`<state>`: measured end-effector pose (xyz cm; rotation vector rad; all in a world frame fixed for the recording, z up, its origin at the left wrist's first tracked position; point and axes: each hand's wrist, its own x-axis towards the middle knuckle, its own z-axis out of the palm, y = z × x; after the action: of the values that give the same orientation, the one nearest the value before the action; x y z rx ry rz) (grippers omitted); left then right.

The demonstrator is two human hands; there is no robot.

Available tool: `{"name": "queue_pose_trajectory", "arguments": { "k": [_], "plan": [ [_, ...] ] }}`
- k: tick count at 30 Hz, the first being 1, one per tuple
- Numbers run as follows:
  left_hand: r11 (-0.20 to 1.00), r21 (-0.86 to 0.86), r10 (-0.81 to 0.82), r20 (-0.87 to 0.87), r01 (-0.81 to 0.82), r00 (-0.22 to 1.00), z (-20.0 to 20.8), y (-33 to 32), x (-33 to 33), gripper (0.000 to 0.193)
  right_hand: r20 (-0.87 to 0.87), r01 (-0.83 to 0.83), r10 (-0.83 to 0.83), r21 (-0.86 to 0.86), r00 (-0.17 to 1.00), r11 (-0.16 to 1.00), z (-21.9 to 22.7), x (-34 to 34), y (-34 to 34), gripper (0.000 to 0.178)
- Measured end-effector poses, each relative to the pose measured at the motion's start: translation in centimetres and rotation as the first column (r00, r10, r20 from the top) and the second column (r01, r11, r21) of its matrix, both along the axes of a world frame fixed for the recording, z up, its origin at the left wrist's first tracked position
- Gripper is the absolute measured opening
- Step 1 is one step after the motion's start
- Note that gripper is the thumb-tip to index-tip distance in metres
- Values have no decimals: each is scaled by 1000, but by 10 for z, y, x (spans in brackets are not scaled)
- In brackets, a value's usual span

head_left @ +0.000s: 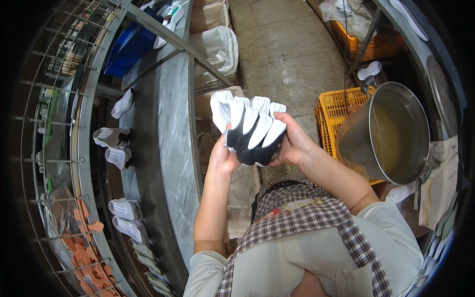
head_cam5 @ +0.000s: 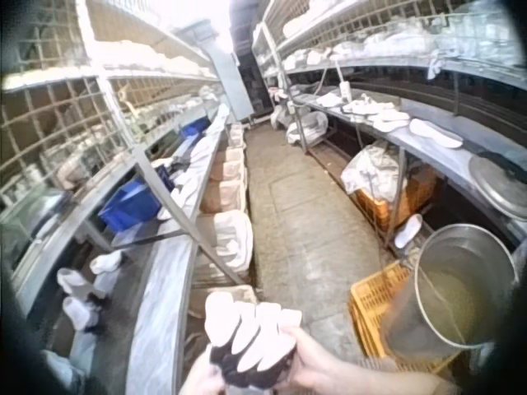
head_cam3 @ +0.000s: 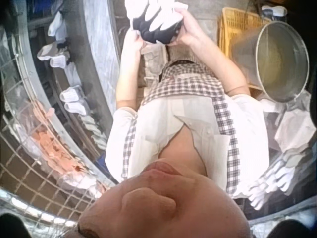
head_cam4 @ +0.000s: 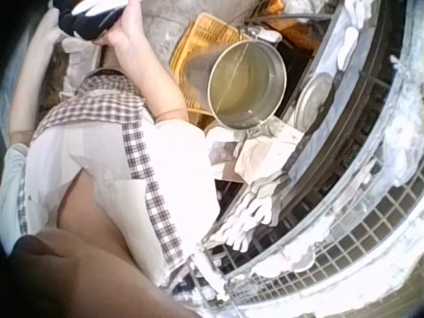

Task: The person repeatedly picks up white slipper uppers from a metal table, turns them over to view the sole and upper, and places them into a large white sack. The person also moves a yellow basket and a metal bucket during the process.

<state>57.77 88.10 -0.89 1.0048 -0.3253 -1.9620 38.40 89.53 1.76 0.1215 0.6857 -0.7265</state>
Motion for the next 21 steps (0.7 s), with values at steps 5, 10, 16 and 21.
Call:
{"name": "queue_pose_trajectory", "arguments": {
  "k": [5, 10, 16, 21],
  "plan": [
    [999, 16, -40, -107, 42, 993, -8, 36, 7, 48, 2, 76, -76, 1, 997, 997, 5, 8, 51, 68],
    [994, -7, -108, -171, 109, 979, -22, 90, 23, 46, -60, 92, -92, 1, 994, 996, -1, 24, 109, 67],
    [995, 10, -98, -122, 100, 988, -38, 158, 32, 43, -108, 93, -100, -72, 989, 993, -23, 32, 178, 64],
    [964, -259, -115, -232, 52, 966, -29, 202, 21, 47, -204, 281, -422, -491, 883, 825, -21, 29, 229, 76]
  ]
}}
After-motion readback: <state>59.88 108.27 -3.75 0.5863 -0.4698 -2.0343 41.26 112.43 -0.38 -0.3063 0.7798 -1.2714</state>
